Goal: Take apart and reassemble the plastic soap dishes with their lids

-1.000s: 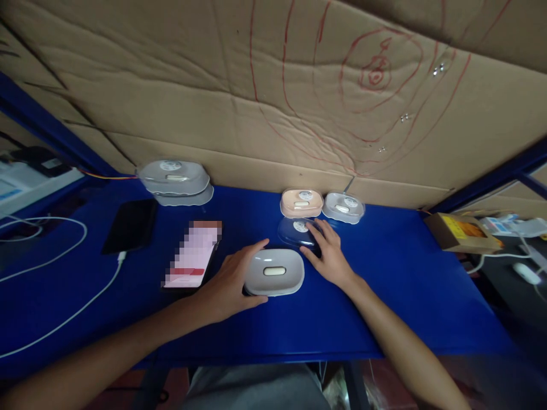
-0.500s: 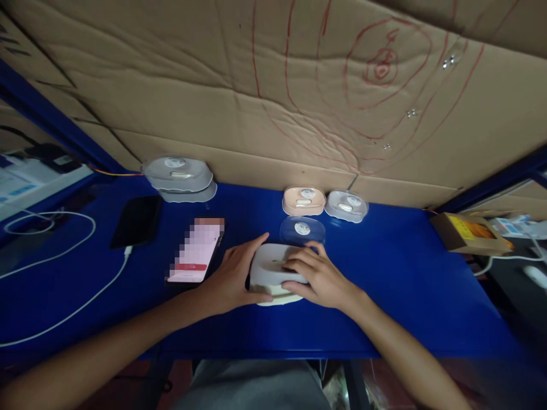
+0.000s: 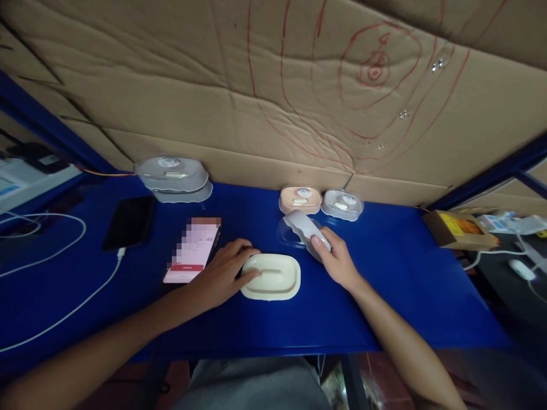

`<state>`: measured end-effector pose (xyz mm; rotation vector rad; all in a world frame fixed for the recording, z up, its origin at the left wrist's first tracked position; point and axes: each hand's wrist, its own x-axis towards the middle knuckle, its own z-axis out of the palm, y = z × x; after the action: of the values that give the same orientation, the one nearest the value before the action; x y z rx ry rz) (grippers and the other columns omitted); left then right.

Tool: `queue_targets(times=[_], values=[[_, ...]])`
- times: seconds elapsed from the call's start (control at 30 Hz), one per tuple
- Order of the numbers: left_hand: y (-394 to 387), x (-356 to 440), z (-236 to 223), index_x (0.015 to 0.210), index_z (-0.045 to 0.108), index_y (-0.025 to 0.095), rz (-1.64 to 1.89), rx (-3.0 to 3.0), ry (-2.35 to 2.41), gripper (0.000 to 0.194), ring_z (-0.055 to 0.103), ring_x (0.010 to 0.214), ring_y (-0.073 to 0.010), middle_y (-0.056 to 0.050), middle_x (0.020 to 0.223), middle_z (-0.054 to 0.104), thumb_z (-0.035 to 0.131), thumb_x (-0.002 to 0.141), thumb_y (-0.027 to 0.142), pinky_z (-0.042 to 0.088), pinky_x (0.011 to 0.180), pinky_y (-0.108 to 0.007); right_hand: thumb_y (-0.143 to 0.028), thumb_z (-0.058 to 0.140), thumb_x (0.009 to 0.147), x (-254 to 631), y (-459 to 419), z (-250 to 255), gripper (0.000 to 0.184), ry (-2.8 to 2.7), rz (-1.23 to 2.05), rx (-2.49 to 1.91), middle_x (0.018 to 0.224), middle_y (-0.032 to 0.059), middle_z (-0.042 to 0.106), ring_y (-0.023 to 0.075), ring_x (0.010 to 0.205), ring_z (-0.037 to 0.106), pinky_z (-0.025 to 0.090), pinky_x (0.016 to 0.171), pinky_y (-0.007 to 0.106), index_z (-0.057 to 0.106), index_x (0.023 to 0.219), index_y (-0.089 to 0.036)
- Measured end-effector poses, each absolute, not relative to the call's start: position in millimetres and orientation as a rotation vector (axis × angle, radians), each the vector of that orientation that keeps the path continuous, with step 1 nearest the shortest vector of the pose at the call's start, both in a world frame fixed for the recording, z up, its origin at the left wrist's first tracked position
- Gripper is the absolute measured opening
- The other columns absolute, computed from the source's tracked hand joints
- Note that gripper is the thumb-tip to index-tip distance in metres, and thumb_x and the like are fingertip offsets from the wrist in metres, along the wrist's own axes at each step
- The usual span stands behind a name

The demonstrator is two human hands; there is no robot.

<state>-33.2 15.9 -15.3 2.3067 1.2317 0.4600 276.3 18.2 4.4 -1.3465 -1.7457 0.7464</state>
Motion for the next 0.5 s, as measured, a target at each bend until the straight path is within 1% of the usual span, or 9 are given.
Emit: queue_targets(times=[0.07,0.13,0.2,0.23,0.3,0.37,0.43,0.5], values=[[15.6,-32.1,-15.5,0.107,0.068,0.020,0.500,2.299,1.201,0.015,0.061,0.115,-0.0307,-0.011,0.121,0.061,0.056,0.100,0.023,0.049,0.101,-0.049,-0.069,0.050,0.103,273.8,20.3,-1.3,0.051,-1.626,0.895,-1.355,0.096,0.0039,0.076,0.0267,0.093,0.070,0.055,0.085,0.038,0.074,0.099,-0.024],[15.4,-31.2,-14.1,0.100,0.064,0.022,0.570,2.253,1.169,0.013,0.063,0.110,-0.0291,-0.010,0.116,0.064,0.051,0.101,0.021,0.049,0.100,-0.048,-0.071,0.043,0.104,272.0,22.4,-5.2,0.057,-1.523,1.032,-1.342,0.094,0.0046,0.078,0.0281,0.094,0.073,0.058,0.085,0.039,0.074,0.104,-0.024],[15.4,-30.5,-9.4,0.104,0.060,0.023,0.655,2.132,1.154,0.012,0.065,0.103,-0.0277,-0.008,0.109,0.067,0.048,0.104,0.025,0.050,0.094,-0.045,-0.073,0.033,0.106,272.2,25.6,-7.3,0.064,-1.431,1.152,-1.303,0.091,0.0064,0.079,0.0286,0.092,0.076,0.060,0.083,0.040,0.073,0.110,-0.023],[15.6,-30.4,-5.6,0.108,0.059,0.024,0.699,2.037,1.151,0.012,0.066,0.096,-0.0263,-0.006,0.104,0.068,0.048,0.105,0.029,0.051,0.089,-0.042,-0.073,0.029,0.106,273.4,27.9,-8.0,0.067,-1.390,1.205,-1.275,0.090,0.0074,0.079,0.0286,0.091,0.077,0.061,0.082,0.041,0.072,0.112,-0.023],[16.7,-30.6,3.7,0.114,0.057,0.025,0.796,1.765,1.131,0.017,0.065,0.081,-0.0219,-0.002,0.093,0.068,0.053,0.105,0.040,0.049,0.074,-0.034,-0.074,0.024,0.106,278.6,33.9,-9.5,0.071,-1.367,1.259,-1.225,0.092,0.0091,0.080,0.0287,0.089,0.077,0.063,0.081,0.043,0.071,0.115,-0.022],[19.4,-31.1,12.9,0.117,0.058,0.026,0.896,1.394,1.083,0.027,0.063,0.074,-0.0183,0.001,0.089,0.069,0.065,0.100,0.046,0.047,0.065,-0.028,-0.075,0.024,0.106,285.7,40.7,-11.8,0.072,-1.386,1.250,-1.204,0.095,0.0097,0.080,0.0290,0.089,0.077,0.064,0.081,0.045,0.070,0.114,-0.021],[23.4,-31.7,18.5,0.118,0.063,0.026,0.965,1.004,1.015,0.035,0.066,0.077,-0.0173,0.001,0.092,0.072,0.076,0.092,0.045,0.050,0.066,-0.026,-0.074,0.026,0.105,291.7,45.7,-15.1,0.069,-1.365,1.230,-1.205,0.098,0.0093,0.080,0.0292,0.090,0.077,0.064,0.083,0.046,0.070,0.113,-0.022],[27.7,-31.6,19.3,0.117,0.069,0.024,0.981,0.713,0.951,0.036,0.069,0.083,-0.0176,-0.001,0.098,0.075,0.081,0.087,0.039,0.054,0.069,-0.026,-0.072,0.025,0.106,293.9,46.6,-18.3,0.068,-1.316,1.201,-1.210,0.097,0.0094,0.079,0.0296,0.091,0.076,0.064,0.082,0.047,0.070,0.114,-0.022]])
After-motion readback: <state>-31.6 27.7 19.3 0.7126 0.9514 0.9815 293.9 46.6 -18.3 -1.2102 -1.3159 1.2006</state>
